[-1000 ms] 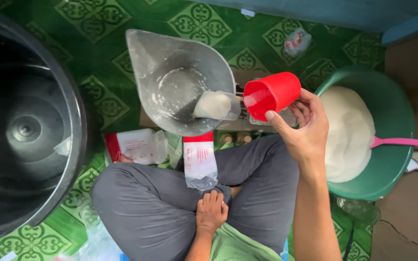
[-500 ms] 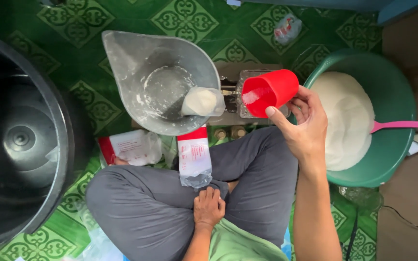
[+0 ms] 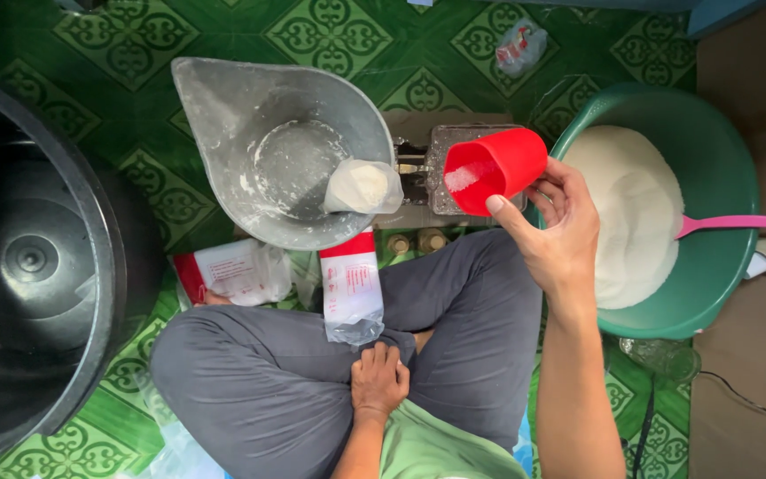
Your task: The person scoops white powder from a large green basin into a clear plastic bag and then seals the bag.
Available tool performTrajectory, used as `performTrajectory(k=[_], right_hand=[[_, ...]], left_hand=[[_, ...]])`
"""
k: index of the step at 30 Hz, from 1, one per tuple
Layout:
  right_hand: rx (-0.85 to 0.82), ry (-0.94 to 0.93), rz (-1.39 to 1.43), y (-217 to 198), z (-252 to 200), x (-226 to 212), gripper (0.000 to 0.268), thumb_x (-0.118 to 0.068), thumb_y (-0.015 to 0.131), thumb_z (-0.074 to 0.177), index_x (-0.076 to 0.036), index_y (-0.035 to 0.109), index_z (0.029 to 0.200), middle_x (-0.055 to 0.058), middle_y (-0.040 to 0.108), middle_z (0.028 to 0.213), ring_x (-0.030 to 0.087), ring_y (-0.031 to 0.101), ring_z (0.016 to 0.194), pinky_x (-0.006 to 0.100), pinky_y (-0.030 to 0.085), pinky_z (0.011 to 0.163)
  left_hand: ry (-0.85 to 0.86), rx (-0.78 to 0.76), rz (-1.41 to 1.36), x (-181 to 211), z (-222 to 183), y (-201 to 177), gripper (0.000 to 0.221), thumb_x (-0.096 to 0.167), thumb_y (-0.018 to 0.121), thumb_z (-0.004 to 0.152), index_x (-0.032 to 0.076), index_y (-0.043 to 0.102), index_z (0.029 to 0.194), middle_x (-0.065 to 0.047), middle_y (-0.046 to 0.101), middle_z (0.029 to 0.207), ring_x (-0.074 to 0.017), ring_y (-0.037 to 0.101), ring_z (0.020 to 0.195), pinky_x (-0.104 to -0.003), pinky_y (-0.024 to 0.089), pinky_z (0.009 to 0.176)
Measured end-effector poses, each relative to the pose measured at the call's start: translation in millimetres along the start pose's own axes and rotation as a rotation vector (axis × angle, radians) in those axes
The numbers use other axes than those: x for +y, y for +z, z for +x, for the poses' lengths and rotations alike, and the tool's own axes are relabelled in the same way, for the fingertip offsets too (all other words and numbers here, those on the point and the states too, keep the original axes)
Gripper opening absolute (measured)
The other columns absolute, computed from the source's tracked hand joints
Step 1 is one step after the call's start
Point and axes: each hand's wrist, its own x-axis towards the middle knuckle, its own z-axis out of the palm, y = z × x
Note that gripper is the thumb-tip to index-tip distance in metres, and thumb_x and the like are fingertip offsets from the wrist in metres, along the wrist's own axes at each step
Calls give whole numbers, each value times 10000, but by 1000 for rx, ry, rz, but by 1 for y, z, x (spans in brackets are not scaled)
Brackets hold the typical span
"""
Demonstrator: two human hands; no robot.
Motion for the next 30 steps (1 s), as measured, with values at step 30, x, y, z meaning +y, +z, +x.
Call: performTrajectory(k=[30], right_hand=[[-53,-244,-299,73,-4,-28,667,-48,847,665,73,477,1206,180,555,1160,270,611,1065,360,520,982]], left_hand=[[35,40,-5,-6,3,-7,207,238,578,731,125,544,901,-61,520,958,-241,466,753,-342,364,623]])
